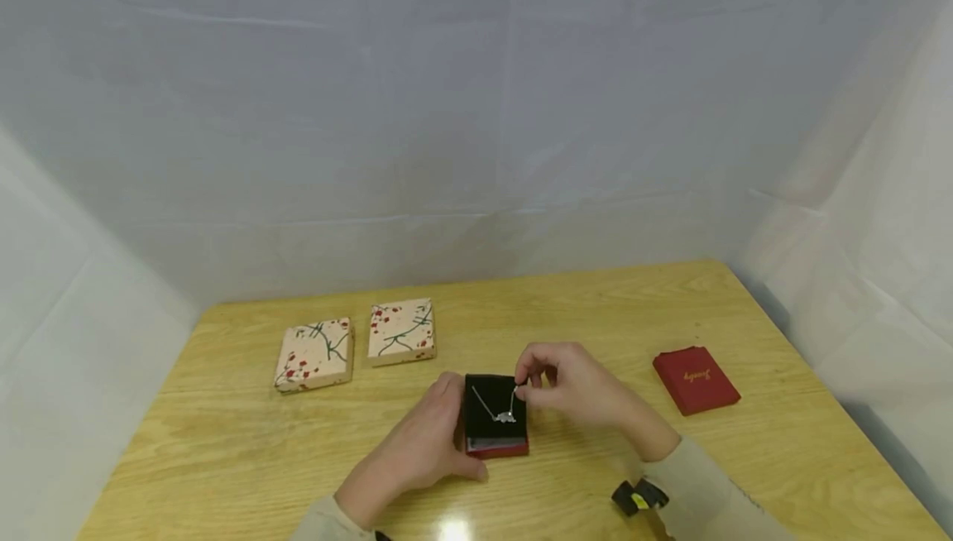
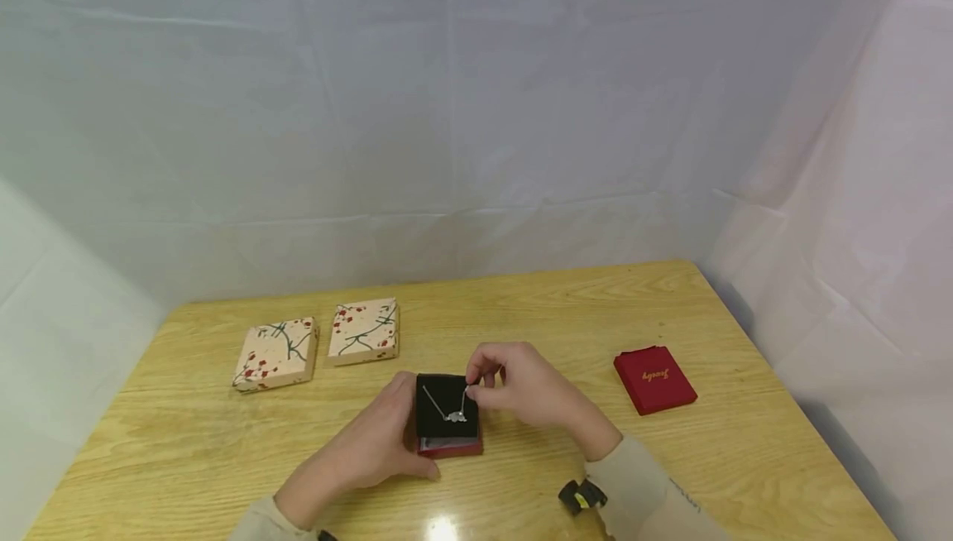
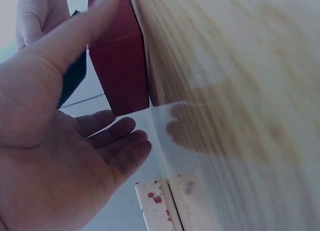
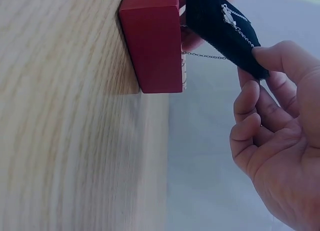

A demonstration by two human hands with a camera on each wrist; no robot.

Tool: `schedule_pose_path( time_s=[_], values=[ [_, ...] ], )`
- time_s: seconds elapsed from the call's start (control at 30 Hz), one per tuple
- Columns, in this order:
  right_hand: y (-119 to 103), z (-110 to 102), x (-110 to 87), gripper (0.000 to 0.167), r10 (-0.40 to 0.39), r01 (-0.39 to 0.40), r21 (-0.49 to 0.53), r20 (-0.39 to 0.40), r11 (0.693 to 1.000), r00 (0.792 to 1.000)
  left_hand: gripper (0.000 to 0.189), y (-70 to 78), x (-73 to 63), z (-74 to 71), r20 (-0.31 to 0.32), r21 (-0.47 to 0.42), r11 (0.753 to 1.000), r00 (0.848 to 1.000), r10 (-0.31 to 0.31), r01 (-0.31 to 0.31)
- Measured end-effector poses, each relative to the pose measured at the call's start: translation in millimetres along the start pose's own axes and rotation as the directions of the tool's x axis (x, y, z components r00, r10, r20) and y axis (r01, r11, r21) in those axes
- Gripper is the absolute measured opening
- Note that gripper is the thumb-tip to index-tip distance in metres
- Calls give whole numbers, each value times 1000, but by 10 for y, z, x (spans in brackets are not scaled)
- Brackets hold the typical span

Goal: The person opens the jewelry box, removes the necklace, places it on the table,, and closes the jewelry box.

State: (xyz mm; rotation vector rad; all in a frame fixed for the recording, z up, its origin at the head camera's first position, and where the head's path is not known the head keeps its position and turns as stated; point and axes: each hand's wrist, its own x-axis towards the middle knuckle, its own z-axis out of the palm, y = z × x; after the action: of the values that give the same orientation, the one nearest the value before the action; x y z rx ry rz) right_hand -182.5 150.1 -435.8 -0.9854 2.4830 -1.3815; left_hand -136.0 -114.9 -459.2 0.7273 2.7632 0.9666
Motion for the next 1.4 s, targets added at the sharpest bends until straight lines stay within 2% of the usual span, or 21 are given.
schedule_pose_path(
  time_s=[0.17, 0.3, 0.43, 0.57, 0.67, 0.77, 1.0, 1.07, 1.23, 1.4],
  values=[
    [19, -4, 18, 12, -3, 3, 13, 2, 1000, 1000, 111, -19, -26, -40, -35, -100, 994, 998, -51, 47],
    [33, -11, 39, 13, -10, 10, 14, 6, 1000, 1000, 109, -8, -47, -117, -60, -145, 984, 991, -117, 108],
    [32, -15, 53, 13, -7, 7, 13, 8, 1000, 1000, 95, 13, -48, -210, -72, -213, 966, 983, -168, 150],
    [30, -19, 69, 9, 1, -1, 28, 10, 1000, 1000, 71, 9, -20, -259, -82, -330, 932, 979, -186, 150],
    [28, -22, 81, 7, 9, -9, 44, 10, 999, 1000, 61, 17, -7, -276, -72, -393, 907, 978, -195, 152],
    [25, -26, 92, 7, 15, -16, 61, 9, 998, 1000, 57, 36, -6, -284, -58, -433, 888, 978, -203, 158],
    [31, -27, 114, 8, 19, -18, 90, -8, 996, 1000, 43, 36, 13, -236, -30, -526, 842, 987, -156, 118],
    [33, -25, 114, 9, 26, -24, 96, -17, 995, 1000, 41, 36, 18, -213, -21, -556, 823, 988, -153, 116],
    [36, -26, 109, 12, 48, -46, 80, -31, 996, 998, 41, 45, 17, -174, -10, -632, 763, 983, -182, 135],
    [57, -22, 110, 13, 49, -47, 52, -29, 998, 998, 42, 53, 16, -165, -6, -651, 740, 974, -228, 170]
  ],
)
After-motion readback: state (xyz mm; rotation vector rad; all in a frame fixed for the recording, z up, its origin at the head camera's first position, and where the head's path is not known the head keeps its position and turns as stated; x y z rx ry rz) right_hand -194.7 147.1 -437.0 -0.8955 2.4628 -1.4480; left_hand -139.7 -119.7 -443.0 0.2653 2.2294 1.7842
